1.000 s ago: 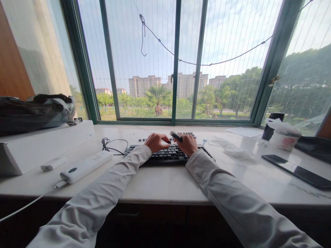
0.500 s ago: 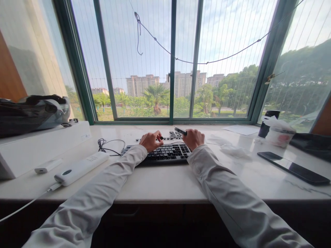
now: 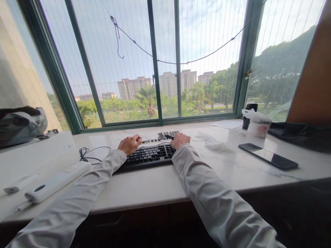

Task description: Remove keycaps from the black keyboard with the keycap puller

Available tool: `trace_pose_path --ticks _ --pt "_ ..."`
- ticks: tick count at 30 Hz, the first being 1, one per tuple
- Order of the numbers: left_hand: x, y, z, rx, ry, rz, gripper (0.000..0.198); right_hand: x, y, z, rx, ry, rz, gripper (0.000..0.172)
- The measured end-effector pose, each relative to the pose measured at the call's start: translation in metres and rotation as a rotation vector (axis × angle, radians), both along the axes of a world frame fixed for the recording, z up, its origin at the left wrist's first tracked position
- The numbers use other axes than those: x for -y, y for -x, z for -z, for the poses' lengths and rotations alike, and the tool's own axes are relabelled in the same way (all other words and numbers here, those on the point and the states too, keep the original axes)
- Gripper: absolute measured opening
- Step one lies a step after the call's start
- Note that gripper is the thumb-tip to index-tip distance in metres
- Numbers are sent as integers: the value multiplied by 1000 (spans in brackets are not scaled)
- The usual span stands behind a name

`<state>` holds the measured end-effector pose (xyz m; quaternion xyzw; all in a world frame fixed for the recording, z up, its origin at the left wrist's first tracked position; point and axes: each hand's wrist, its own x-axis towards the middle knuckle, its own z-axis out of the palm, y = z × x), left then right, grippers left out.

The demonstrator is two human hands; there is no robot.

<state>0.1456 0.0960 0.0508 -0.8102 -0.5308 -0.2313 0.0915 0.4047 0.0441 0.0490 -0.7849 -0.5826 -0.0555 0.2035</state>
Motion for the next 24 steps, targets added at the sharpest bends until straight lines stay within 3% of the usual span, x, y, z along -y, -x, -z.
trace_pose_path --ticks 7,12,18,24 --pt "-11 4 -3 33 -55 92 36 -4 2 1 -3 -15 -40 29" --pt "-24 -11 -14 30 -100 167 34 -6 2 3 -27 -8 -43 27" --pt "-62 -44 -25 -15 -101 123 32 -5 3 1 -12 -9 -56 26" --pt "-99 -69 -16 -106 31 190 27 -5 4 0 -10 -10 -62 29"
